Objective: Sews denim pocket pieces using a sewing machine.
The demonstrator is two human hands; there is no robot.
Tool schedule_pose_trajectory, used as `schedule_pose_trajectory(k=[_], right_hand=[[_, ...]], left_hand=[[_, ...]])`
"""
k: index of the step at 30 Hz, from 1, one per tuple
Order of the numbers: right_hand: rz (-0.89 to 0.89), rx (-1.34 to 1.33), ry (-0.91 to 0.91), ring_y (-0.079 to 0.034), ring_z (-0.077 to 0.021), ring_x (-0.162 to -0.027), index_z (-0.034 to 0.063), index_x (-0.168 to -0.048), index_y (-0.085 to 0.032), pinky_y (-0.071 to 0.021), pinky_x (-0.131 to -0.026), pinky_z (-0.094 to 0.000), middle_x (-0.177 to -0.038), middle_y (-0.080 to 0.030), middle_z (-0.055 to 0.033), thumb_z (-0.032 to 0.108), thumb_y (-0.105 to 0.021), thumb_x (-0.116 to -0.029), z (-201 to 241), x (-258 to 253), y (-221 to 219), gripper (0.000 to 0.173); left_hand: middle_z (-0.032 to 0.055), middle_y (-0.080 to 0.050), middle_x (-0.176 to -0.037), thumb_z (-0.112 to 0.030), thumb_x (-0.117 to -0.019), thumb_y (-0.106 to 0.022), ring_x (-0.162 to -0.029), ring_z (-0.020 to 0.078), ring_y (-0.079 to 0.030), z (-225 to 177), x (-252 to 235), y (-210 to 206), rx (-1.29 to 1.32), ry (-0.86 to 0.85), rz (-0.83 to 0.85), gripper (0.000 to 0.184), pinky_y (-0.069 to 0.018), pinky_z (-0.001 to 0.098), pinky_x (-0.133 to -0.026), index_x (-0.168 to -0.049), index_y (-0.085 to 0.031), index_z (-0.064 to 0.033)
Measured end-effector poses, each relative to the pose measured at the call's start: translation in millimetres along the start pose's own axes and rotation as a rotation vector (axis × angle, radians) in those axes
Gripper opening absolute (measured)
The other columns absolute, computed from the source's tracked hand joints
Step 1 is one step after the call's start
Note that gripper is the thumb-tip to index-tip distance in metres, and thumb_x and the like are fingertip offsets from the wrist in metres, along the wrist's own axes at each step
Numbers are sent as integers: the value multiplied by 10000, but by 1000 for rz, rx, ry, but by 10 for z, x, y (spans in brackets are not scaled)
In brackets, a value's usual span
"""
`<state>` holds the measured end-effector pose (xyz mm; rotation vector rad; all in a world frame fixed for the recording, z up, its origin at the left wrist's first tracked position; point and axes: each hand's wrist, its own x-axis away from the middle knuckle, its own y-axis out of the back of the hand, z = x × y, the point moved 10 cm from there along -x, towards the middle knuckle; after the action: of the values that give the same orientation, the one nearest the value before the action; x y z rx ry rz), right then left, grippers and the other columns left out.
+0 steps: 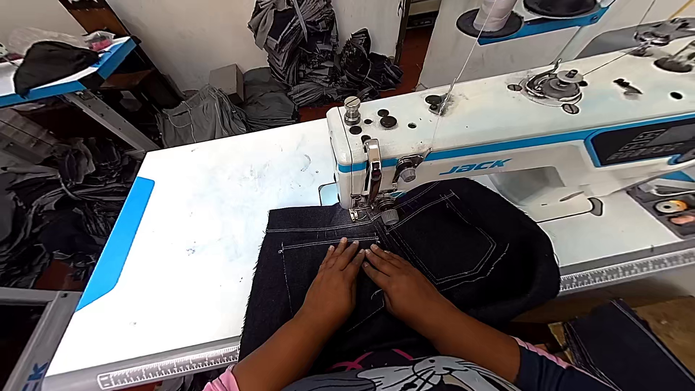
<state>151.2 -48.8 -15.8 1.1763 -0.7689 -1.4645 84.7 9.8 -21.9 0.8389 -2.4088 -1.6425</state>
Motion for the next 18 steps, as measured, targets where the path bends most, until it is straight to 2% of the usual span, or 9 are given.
schedule_pose_trajectory(k=[2,4,5,8,10,11,13,15,18], right_hand=[[20,-10,-18,-588,-328,-1340,11,-1266,-711,-472,-1109,-449,-1368,-662,-166,-74,-528,-865,-8,-9,-7,449],[30,-21,-30,-590,-331,-1337,10,-1267,-711,-469,-1112,-457,-1372,-659,-167,-70,-529,-872,-19,-26,-5,442],[36,-26,-36,-590,-326,-1338,14,-1268,-712,-466,-1115,-459,-1375,-658,-162,-56,-525,-879,-30,-30,-4,438],[42,-71,-61,-582,-316,-1349,21,-1257,-722,-465,-1114,-466,-1376,-662,-145,-7,-499,-926,-81,-44,5,400],[114,-105,-99,-533,-302,-1398,18,-1296,-697,-413,-1159,-456,-1425,-627,-143,56,-460,-975,-103,-62,-6,401],[197,-115,-130,-469,-291,-1451,18,-1356,-653,-339,-1208,-456,-1487,-574,-139,115,-415,-1014,-102,-49,-33,428],[298,-59,-173,-332,-298,-1532,45,-1467,-554,-157,-1265,-549,-1579,-476,-118,293,-342,-1072,-78,36,-64,512],[209,42,-184,-291,-377,-1539,119,-1497,-537,-101,-1170,-762,-1589,-472,-78,532,-357,-1055,-80,130,-53,631],[322,12,-223,-113,-318,-1594,247,-1593,-398,-6,-1150,-790,-1681,-314,30,698,-330,-1002,-291,90,-161,746]], left_hand=[[124,-347,-1657,-183,-1079,-341,-1571,309,-230,26,-16,-141,-61,76,264,494,-145,559,-1263,-1537,-460,-41],[103,-156,-1723,-336,-1114,-246,-1603,274,-73,48,-9,-224,-168,88,480,582,-56,538,-1274,-1625,-265,-57],[100,-131,-1728,-409,-1112,-221,-1604,269,-64,53,-9,-234,-227,64,524,628,-64,531,-1273,-1635,-227,-61],[73,-206,-1715,-570,-1068,-244,-1596,255,-134,96,-18,-208,-261,-19,463,744,-117,544,-1259,-1626,-277,-78],[35,-168,-1727,-616,-1053,-260,-1604,228,-74,140,-22,-216,-223,-3,483,774,-42,552,-1267,-1638,-254,-110],[19,-168,-1728,-636,-1046,-266,-1604,219,-66,149,-23,-221,-213,9,487,783,-25,547,-1269,-1639,-256,-126],[2,-204,-1719,-689,-1021,-272,-1602,217,-92,140,-22,-214,-204,20,451,814,-38,548,-1270,-1631,-295,-150],[4,-227,-1713,-703,-1009,-299,-1600,218,-110,139,-27,-175,-192,37,433,817,-43,551,-1269,-1621,-327,-163],[-8,-215,-1716,-687,-1015,-326,-1600,201,-99,204,-62,-157,-191,107,434,795,-35,533,-1275,-1620,-332,-171]])
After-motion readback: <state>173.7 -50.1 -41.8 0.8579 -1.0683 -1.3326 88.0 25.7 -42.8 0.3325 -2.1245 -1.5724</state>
